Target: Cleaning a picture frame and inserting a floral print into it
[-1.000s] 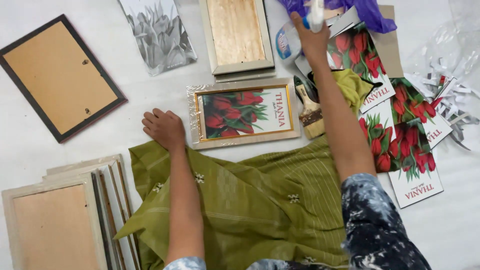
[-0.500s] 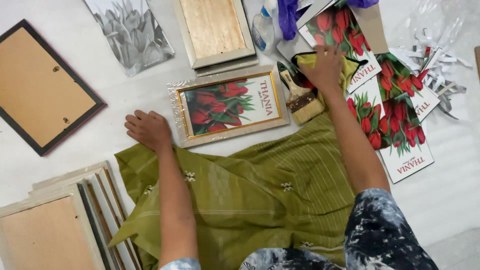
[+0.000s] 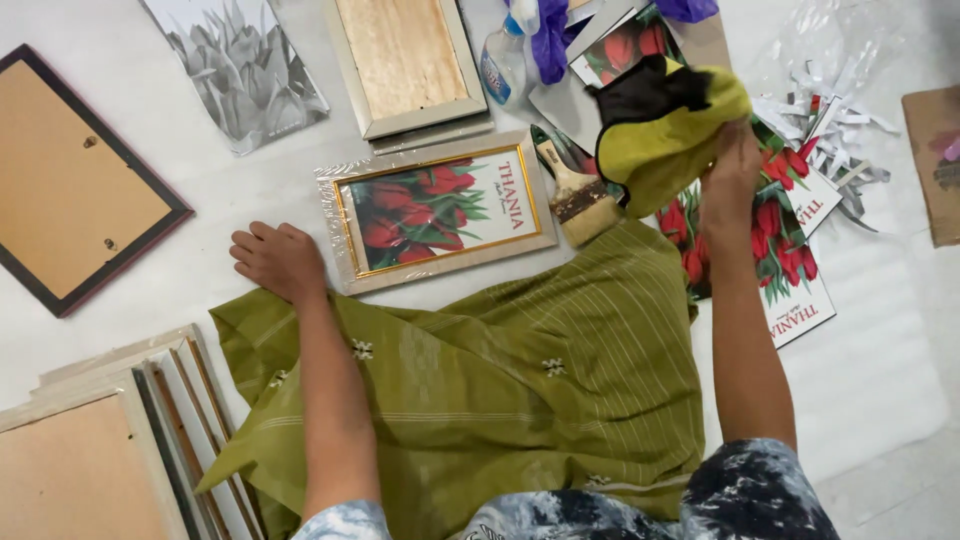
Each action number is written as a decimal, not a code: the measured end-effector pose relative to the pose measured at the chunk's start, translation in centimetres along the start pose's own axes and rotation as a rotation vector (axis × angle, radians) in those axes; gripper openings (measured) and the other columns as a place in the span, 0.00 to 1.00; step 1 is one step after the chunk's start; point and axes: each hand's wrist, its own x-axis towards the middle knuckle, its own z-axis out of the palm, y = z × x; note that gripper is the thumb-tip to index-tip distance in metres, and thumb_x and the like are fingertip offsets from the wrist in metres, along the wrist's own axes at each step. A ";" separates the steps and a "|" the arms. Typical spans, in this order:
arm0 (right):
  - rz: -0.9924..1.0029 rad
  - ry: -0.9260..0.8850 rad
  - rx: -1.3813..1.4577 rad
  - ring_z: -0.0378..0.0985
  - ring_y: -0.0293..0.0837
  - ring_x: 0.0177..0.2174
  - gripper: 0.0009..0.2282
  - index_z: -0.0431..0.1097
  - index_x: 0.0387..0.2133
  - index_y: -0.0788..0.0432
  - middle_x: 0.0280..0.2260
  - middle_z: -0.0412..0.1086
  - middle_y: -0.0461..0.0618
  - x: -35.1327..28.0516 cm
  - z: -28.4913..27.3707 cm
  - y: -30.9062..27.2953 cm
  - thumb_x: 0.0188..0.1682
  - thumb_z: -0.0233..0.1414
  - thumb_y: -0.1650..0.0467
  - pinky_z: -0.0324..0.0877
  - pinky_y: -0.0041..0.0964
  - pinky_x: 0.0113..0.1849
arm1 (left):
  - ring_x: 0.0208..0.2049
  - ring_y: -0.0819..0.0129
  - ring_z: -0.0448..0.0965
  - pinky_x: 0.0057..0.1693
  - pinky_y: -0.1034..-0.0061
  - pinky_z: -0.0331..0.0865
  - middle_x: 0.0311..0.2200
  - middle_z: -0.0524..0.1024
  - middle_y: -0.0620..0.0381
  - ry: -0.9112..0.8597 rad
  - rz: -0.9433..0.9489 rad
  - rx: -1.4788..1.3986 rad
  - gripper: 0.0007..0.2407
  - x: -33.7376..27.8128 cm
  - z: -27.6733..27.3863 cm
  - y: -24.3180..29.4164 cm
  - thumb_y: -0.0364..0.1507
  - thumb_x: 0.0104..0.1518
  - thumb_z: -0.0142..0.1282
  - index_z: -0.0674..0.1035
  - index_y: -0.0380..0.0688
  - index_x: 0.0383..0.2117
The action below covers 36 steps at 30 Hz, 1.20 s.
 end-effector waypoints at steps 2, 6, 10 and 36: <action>-0.024 0.005 0.114 0.73 0.44 0.56 0.18 0.65 0.60 0.46 0.56 0.70 0.46 0.1 0.0 -1.1 0.62 0.43 0.56 0.70 0.49 0.58 | 0.38 0.50 0.70 0.44 0.60 0.62 0.34 0.68 0.48 0.002 0.001 -0.008 0.05 0.0 0.0 0.0 0.28 0.56 0.52 0.71 0.41 0.30; -0.079 -0.053 0.143 0.74 0.45 0.57 0.20 0.66 0.60 0.43 0.56 0.70 0.45 -1.2 1.6 -2.2 0.60 0.44 0.52 0.71 0.48 0.59 | 0.39 0.49 0.70 0.45 0.58 0.63 0.35 0.69 0.47 0.006 -0.007 -0.009 0.06 -0.1 0.6 -0.2 0.29 0.56 0.54 0.72 0.40 0.30; -0.127 -0.174 0.031 0.71 0.47 0.58 0.20 0.65 0.61 0.42 0.57 0.68 0.45 -3.0 3.9 -2.4 0.60 0.43 0.52 0.68 0.48 0.60 | 0.40 0.46 0.71 0.47 0.56 0.63 0.36 0.70 0.43 0.036 -0.015 -0.017 0.08 -0.3 2.3 -0.7 0.29 0.54 0.58 0.71 0.39 0.30; -0.395 -0.245 -0.956 0.50 0.62 0.67 0.21 0.65 0.63 0.54 0.67 0.54 0.59 -15.6 31.9 10.1 0.56 0.46 0.65 0.39 0.70 0.62 | 0.38 0.52 0.71 0.43 0.61 0.63 0.34 0.67 0.52 -0.017 -0.037 -0.002 0.06 0.1 0.2 0.0 0.30 0.52 0.54 0.71 0.43 0.30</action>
